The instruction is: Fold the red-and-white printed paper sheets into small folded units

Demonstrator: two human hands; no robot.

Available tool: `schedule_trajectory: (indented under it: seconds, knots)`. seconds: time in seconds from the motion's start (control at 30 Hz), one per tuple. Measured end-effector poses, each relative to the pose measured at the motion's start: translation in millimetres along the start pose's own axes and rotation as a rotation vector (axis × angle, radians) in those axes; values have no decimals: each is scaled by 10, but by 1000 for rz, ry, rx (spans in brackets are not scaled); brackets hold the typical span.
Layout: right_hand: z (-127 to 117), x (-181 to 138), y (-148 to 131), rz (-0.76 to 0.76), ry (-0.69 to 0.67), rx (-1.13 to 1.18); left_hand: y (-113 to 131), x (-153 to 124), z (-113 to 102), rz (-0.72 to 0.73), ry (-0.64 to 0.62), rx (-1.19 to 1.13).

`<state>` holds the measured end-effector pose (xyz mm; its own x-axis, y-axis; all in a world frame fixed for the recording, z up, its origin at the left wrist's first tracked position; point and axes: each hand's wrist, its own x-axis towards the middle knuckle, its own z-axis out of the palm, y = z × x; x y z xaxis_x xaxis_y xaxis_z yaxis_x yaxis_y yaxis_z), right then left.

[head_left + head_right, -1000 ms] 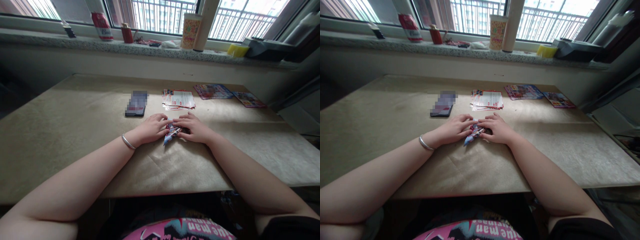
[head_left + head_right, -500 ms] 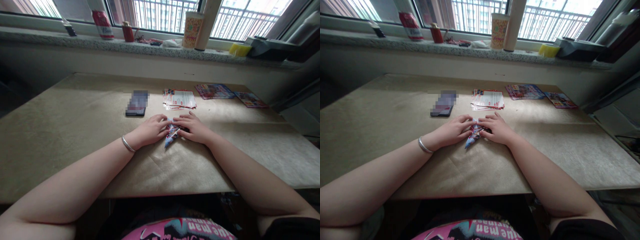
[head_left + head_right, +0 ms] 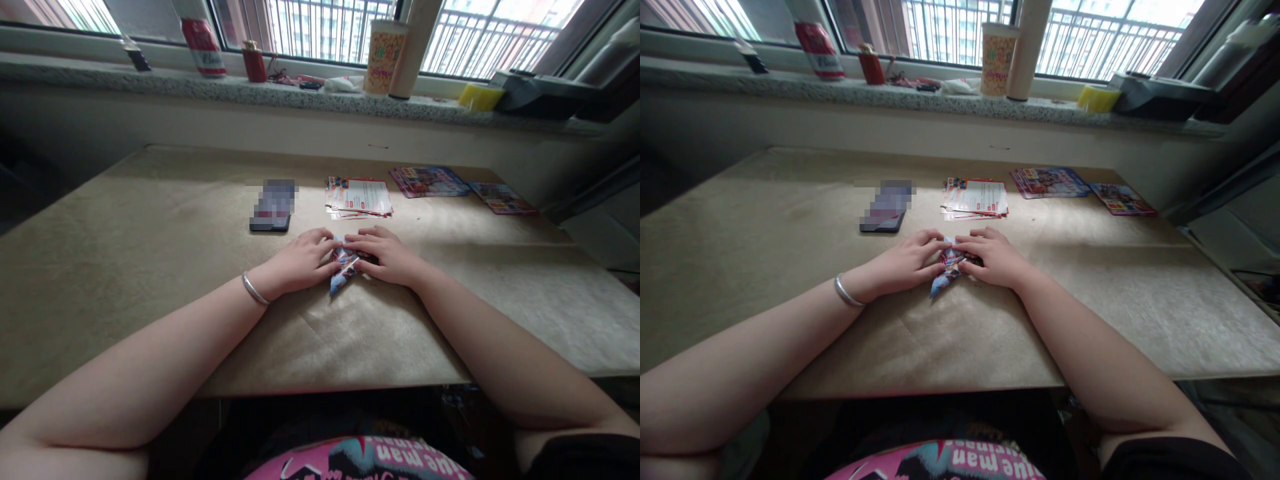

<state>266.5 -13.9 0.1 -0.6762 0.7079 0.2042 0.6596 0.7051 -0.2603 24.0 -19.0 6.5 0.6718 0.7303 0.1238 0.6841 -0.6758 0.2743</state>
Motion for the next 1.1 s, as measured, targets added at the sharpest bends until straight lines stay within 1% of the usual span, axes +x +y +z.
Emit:
schedule_trajectory:
  seconds: [0.1, 0.23, 0.3, 0.4, 0.47, 0.53, 0.7, 0.87, 1.1]
  knots:
    - [-7, -1, -10, -8, 6, -17, 107, -40, -41, -33, -54, 40]
    - [2, -3, -38, 14, 46, -60, 185, -86, -82, 16, -24, 167]
    - [19, 0, -54, 22, 69, -54, 153, -91, -97, 37, 2, 229]
    - [59, 14, -68, 25, 94, -39, 44, -82, -110, 46, 37, 315]
    - [88, 25, -65, 27, 99, -29, -30, -69, -108, 23, 66, 359]
    - [111, 35, -57, 22, 99, -8, -77, -52, -95, 20, 78, 361]
    - [121, 49, -45, -9, 83, 10, -83, -15, -23, 96, 88, 308]
    - [95, 65, -49, 5, 60, -32, -86, 13, 44, 90, 116, 310]
    - [96, 69, -18, -15, 65, -20, -96, 80, 50, 95, 90, 243]
